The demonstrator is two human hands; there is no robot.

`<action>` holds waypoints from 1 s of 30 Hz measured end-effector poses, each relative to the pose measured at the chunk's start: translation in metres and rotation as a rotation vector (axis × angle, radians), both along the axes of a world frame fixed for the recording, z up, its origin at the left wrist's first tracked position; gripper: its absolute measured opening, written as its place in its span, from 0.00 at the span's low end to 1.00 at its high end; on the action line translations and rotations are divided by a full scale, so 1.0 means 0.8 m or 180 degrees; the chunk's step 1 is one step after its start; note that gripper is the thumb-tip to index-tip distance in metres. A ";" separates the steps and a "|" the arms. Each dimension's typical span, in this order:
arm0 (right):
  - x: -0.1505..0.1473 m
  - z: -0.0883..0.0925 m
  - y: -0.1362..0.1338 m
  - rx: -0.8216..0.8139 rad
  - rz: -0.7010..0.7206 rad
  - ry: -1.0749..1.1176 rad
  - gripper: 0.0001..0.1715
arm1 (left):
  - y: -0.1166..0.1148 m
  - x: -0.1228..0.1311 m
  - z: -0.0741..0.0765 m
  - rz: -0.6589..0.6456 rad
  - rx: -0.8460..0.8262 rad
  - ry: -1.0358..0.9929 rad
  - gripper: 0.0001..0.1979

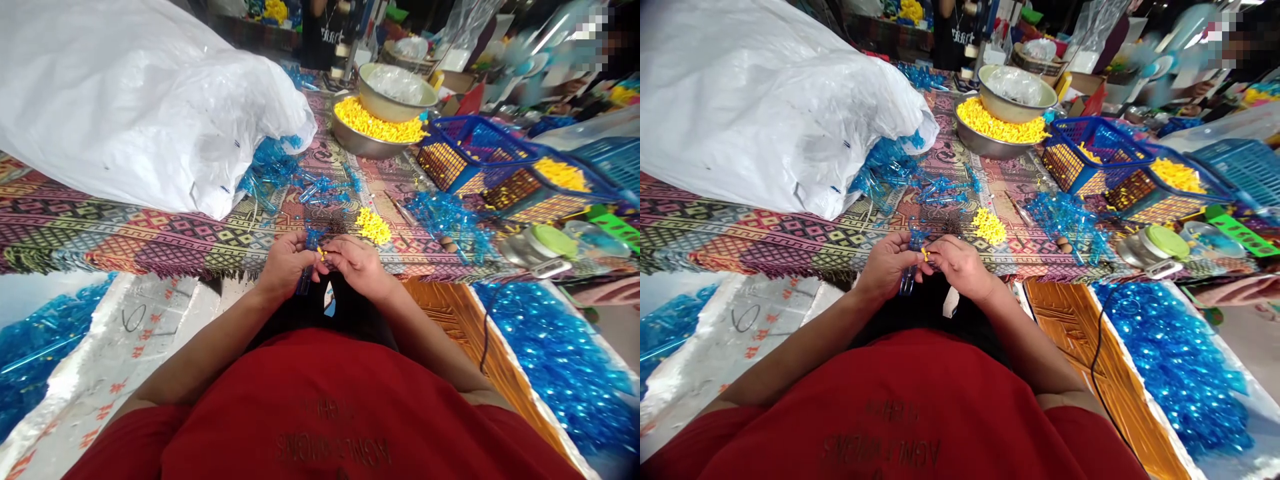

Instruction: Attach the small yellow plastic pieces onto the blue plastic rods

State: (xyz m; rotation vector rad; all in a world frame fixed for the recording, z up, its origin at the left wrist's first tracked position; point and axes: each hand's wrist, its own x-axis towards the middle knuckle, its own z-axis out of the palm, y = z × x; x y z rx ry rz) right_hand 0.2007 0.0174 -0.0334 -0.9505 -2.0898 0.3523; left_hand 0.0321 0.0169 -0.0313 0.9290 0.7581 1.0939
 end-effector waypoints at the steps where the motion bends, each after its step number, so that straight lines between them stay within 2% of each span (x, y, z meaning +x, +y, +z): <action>1: -0.002 -0.002 -0.001 -0.0205 -0.0145 0.0255 0.06 | 0.000 0.001 0.001 0.0092 -0.0031 -0.0003 0.14; 4: -0.011 -0.006 -0.006 -0.1057 -0.0527 0.1065 0.09 | -0.001 0.007 0.002 0.0476 -0.0188 -0.0048 0.15; 7: -0.021 -0.007 -0.013 -0.1730 -0.0406 0.1505 0.12 | -0.002 0.014 0.002 0.0706 -0.0233 -0.0061 0.14; 14: -0.027 -0.011 -0.014 -0.2067 -0.0376 0.1923 0.10 | -0.007 0.021 -0.001 0.0633 -0.0174 0.0043 0.13; 16: -0.026 -0.015 -0.014 -0.1868 -0.0461 0.1812 0.10 | -0.007 0.022 -0.003 0.0668 -0.0188 0.0022 0.14; 20: -0.020 -0.021 -0.014 -0.0970 -0.0705 0.1053 0.12 | -0.008 0.025 -0.008 0.0644 -0.0198 -0.0023 0.14; 30: -0.013 -0.033 -0.009 0.0545 -0.0630 -0.0379 0.07 | -0.008 0.026 -0.008 0.0565 -0.0563 -0.0178 0.15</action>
